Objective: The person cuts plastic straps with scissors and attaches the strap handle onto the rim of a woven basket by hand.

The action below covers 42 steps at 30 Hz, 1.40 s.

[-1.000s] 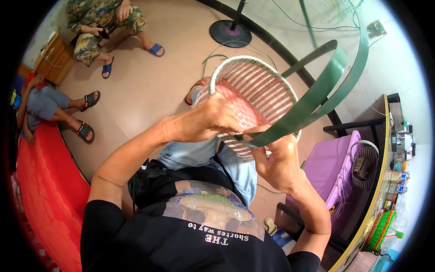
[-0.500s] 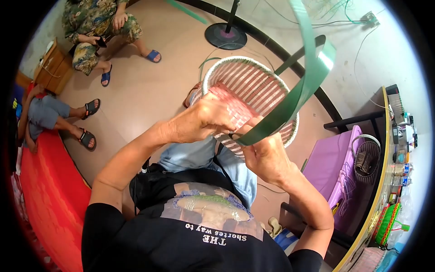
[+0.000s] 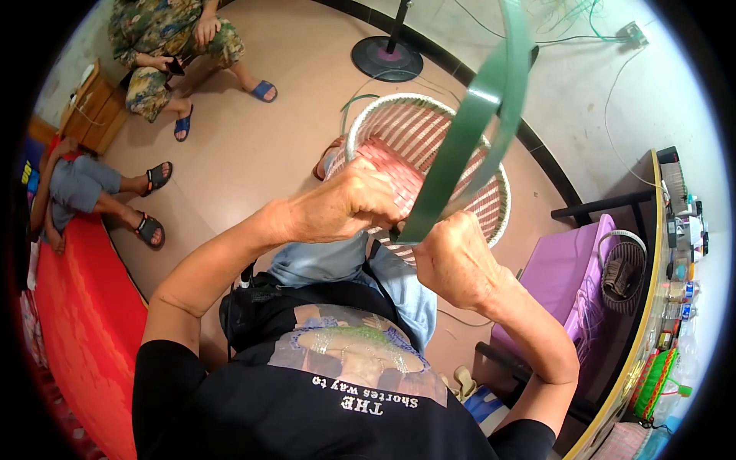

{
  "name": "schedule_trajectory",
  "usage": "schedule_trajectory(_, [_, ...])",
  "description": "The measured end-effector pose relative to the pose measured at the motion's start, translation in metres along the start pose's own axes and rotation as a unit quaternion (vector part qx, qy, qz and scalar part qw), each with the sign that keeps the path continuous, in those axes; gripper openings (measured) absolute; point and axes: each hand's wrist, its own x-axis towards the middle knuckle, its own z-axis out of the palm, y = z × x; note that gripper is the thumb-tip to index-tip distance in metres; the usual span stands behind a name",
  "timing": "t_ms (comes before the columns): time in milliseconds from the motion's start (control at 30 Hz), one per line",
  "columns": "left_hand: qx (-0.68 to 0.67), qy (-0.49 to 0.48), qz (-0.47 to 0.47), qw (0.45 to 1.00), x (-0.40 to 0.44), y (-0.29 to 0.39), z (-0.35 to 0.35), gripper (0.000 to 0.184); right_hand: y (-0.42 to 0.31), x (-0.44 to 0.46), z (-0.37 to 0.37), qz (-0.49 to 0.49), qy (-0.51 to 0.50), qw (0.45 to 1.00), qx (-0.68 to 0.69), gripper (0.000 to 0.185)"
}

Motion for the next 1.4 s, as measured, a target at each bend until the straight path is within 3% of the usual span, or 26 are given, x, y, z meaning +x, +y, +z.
schedule_trajectory(133, [-0.016, 0.020, 0.006, 1.000, 0.000, 0.000, 0.005, 0.017, 0.003, 0.002, -0.003, -0.023, -0.022, 0.999, 0.004, 0.014])
schedule_trajectory(267, [0.026, -0.031, -0.037, 0.998, -0.005, -0.005, 0.005, 0.016, -0.004, 0.004, 0.000, -0.031, 0.027, 0.999, 0.022, 0.016])
schedule_trajectory(333, [0.031, -0.014, -0.003, 0.999, -0.004, -0.004, 0.004, 0.017, 0.002, -0.001, 0.009, -0.042, 0.053, 0.997, 0.024, 0.017])
schedule_trajectory(467, [0.023, 0.017, 0.013, 1.000, -0.005, -0.003, 0.007, 0.017, 0.015, -0.015, 0.017, -0.021, 0.014, 0.999, 0.030, 0.025])
schedule_trajectory(667, [0.009, -0.021, -0.018, 1.000, -0.007, 0.004, 0.003, 0.019, 0.007, -0.014, 0.014, -0.024, 0.021, 0.998, 0.055, 0.024])
schedule_trajectory(767, [0.112, -0.047, 0.001, 0.993, -0.014, 0.011, -0.001, 0.025, 0.004, -0.019, 0.009, -0.010, 0.023, 0.998, 0.066, 0.024])
schedule_trajectory(833, [0.104, -0.095, -0.044, 0.989, -0.014, 0.014, -0.005, 0.035, 0.006, -0.025, 0.009, -0.022, 0.067, 0.994, 0.088, 0.025])
schedule_trajectory(967, [0.110, -0.029, -0.051, 0.992, -0.009, 0.027, 0.005, 0.029, -0.010, -0.026, -0.003, -0.010, 0.167, 0.978, 0.126, 0.016])
schedule_trajectory(1100, [0.035, 0.064, -0.066, 0.995, -0.005, 0.037, 0.023, 0.027, -0.013, -0.024, -0.010, 0.004, 0.180, 0.974, 0.135, 0.011])
schedule_trajectory(1167, [-0.118, 0.073, -0.161, 0.977, 0.000, 0.051, 0.027, 0.021, -0.008, -0.023, -0.007, -0.009, 0.185, 0.967, 0.176, 0.011])
schedule_trajectory(1267, [-0.139, 0.059, -0.159, 0.976, -0.006, 0.038, 0.032, 0.017, -0.005, -0.020, -0.018, -0.055, 0.161, 0.960, 0.221, 0.012])
schedule_trajectory(1367, [-0.225, 0.087, -0.169, 0.956, -0.002, 0.045, 0.037, 0.018, -0.007, -0.024, -0.030, 0.046, 0.105, 0.873, 0.473, 0.022])
schedule_trajectory(1400, [-0.231, 0.052, -0.192, 0.952, -0.005, 0.041, 0.035, 0.019, -0.017, -0.023, -0.047, 0.062, 0.109, 0.861, 0.493, 0.026])
